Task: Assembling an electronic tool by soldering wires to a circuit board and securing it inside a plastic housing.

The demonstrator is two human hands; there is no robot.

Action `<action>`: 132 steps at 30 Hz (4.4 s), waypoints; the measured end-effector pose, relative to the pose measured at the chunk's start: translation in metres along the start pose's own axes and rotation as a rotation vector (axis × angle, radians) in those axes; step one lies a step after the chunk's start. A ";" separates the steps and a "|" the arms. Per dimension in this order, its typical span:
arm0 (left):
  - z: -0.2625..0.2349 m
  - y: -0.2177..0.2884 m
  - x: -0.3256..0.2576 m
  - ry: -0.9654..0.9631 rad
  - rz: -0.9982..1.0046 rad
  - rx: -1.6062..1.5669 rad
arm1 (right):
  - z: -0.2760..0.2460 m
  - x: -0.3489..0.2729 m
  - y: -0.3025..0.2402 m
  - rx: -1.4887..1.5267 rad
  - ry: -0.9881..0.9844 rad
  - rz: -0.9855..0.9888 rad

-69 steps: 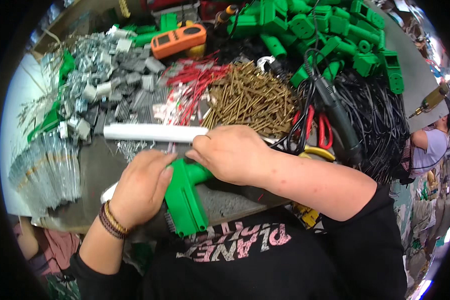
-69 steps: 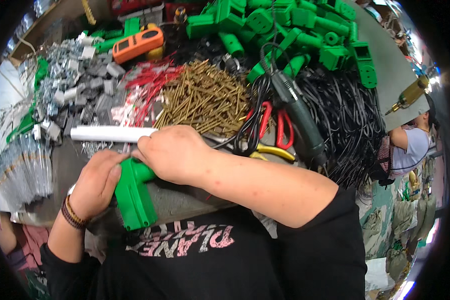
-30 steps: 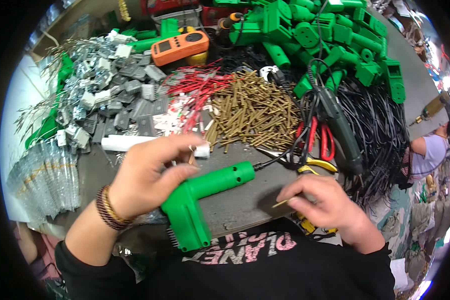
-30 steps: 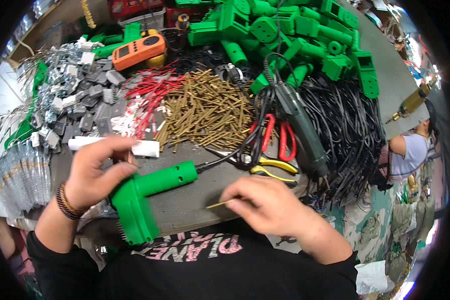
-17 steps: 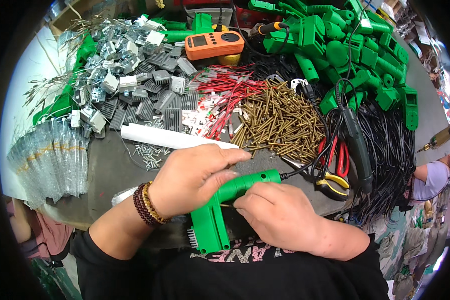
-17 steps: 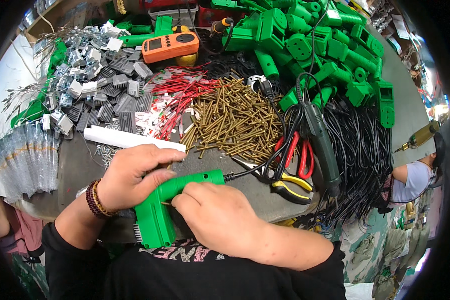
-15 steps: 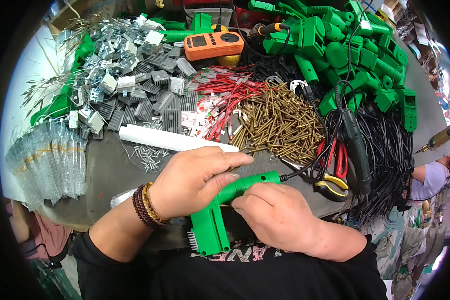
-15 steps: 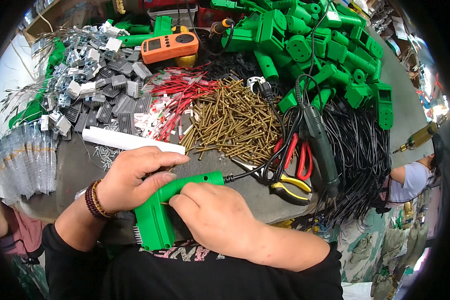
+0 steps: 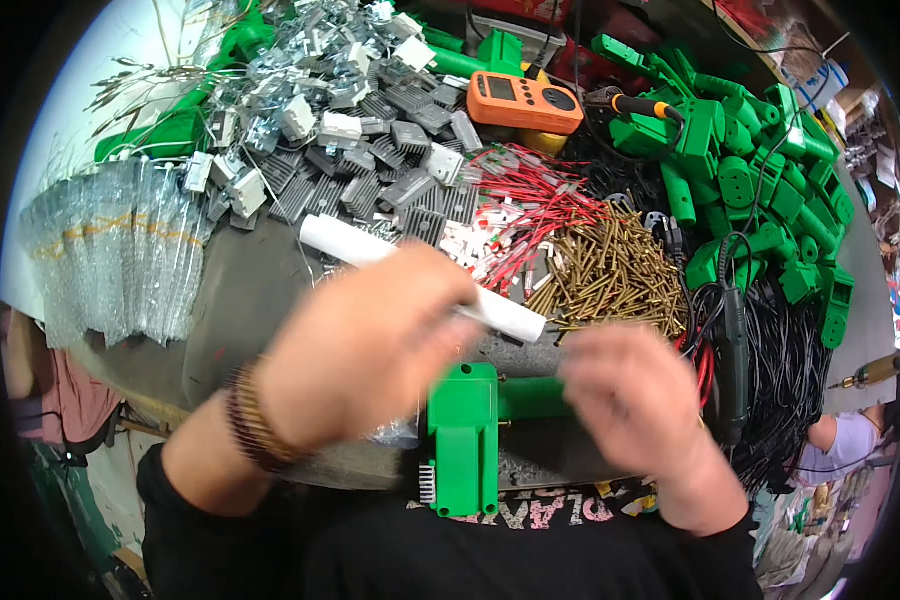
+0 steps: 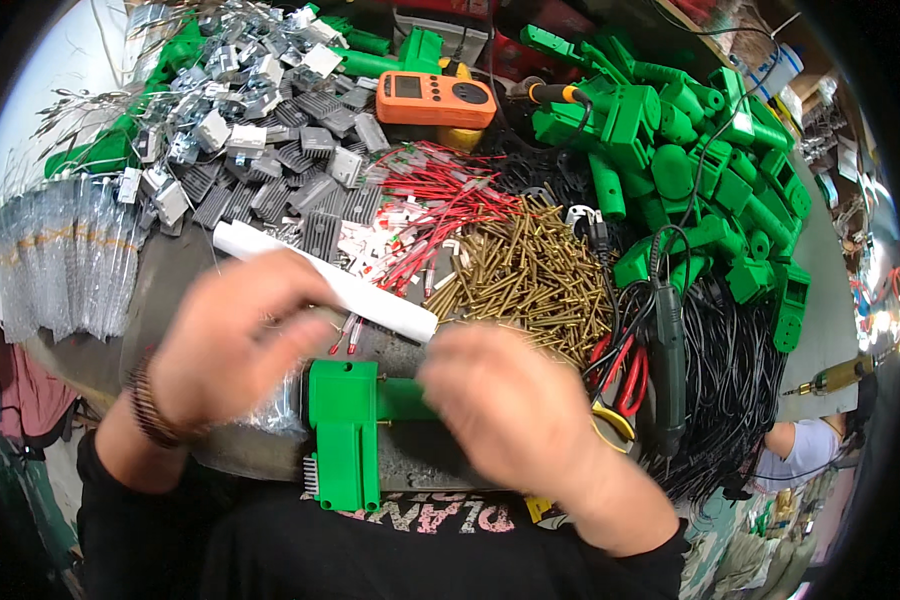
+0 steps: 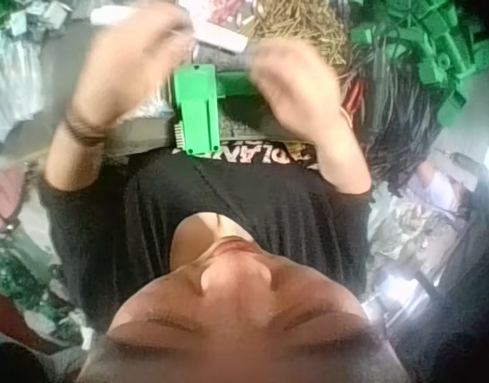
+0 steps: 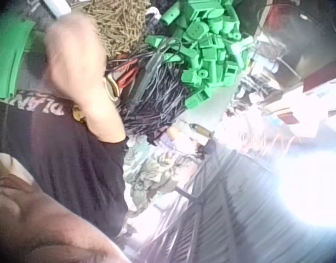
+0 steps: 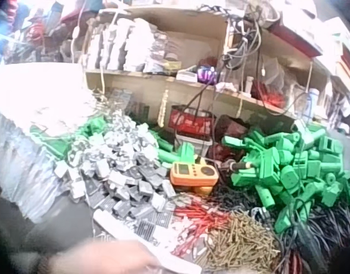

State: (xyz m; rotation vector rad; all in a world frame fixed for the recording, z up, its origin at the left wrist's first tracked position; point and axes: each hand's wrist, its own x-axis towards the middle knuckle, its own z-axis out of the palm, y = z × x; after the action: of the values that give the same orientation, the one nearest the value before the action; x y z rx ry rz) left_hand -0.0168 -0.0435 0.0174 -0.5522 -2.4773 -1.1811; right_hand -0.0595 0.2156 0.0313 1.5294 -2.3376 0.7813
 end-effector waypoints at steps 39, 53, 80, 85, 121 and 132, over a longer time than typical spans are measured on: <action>0.016 0.031 -0.103 -0.081 0.310 -0.002 | 0.025 -0.027 -0.043 0.503 -0.384 -0.035; 0.003 0.021 -0.113 -0.082 0.562 0.330 | 0.059 0.078 0.011 -0.062 -0.361 0.055; -0.025 -0.033 -0.032 -0.456 0.006 0.557 | -0.005 -0.041 0.006 -0.034 -0.062 -0.037; -0.019 -0.033 -0.033 -0.404 0.054 0.650 | -0.005 -0.050 0.007 -0.157 -0.013 -0.220; 0.014 -0.002 -0.028 -0.245 -0.436 -0.322 | -0.022 -0.023 0.033 0.454 -0.290 0.356; 0.047 0.034 -0.003 -0.333 0.034 0.104 | 0.002 -0.030 0.039 0.390 -0.166 0.180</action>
State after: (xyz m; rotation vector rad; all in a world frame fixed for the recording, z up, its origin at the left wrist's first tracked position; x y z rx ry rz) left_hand -0.0042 0.0125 0.0106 -0.8153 -2.7730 -1.0088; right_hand -0.0819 0.2501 0.0039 1.5943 -2.5862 1.2613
